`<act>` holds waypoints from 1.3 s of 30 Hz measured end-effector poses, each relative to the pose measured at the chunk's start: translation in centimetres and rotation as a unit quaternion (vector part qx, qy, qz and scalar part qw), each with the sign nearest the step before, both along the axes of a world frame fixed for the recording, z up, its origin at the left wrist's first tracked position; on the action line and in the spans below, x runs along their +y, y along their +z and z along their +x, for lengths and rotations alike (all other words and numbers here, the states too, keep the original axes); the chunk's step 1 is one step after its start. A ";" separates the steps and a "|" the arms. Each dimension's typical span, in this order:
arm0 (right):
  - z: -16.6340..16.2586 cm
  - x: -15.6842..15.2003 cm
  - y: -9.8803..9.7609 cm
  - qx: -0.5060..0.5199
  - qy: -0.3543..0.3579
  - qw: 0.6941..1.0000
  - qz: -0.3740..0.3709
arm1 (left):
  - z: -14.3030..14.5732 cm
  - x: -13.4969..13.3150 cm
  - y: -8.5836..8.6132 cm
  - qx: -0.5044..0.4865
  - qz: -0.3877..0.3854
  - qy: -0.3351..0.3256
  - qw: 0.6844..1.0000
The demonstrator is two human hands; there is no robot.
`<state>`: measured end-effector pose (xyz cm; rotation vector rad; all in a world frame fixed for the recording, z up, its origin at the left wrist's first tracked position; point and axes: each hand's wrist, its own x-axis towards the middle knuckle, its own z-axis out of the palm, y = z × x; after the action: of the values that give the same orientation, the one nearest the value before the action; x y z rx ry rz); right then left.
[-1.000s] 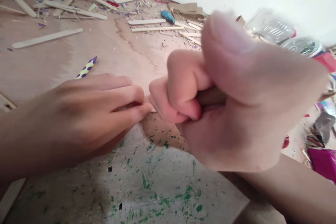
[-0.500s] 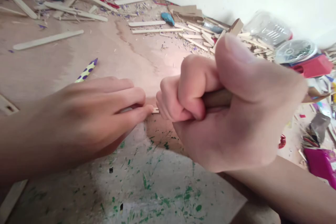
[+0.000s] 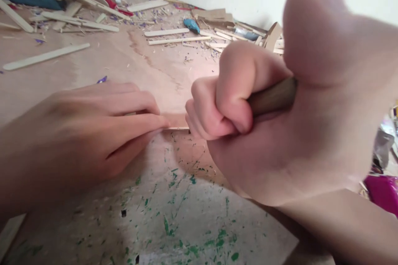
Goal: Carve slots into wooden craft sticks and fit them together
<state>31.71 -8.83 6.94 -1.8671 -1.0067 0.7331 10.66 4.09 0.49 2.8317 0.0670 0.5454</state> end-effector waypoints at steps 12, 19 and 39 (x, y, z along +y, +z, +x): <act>-0.8 4.1 0.1 0.130 0.133 0.980 0.075 | 0.4 0.3 0.0 0.015 -0.039 0.020 0.999; -1.6 5.1 0.4 0.163 0.068 0.984 0.027 | 0.4 0.1 -0.3 0.018 -0.036 0.022 0.999; -2.7 5.2 0.6 0.199 -0.019 0.979 0.049 | 0.3 0.2 -1.1 -0.025 -0.061 0.008 0.998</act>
<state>28.99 -3.65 7.52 -1.5679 -0.7334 0.9692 10.94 4.26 -0.59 2.7004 0.1096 0.5932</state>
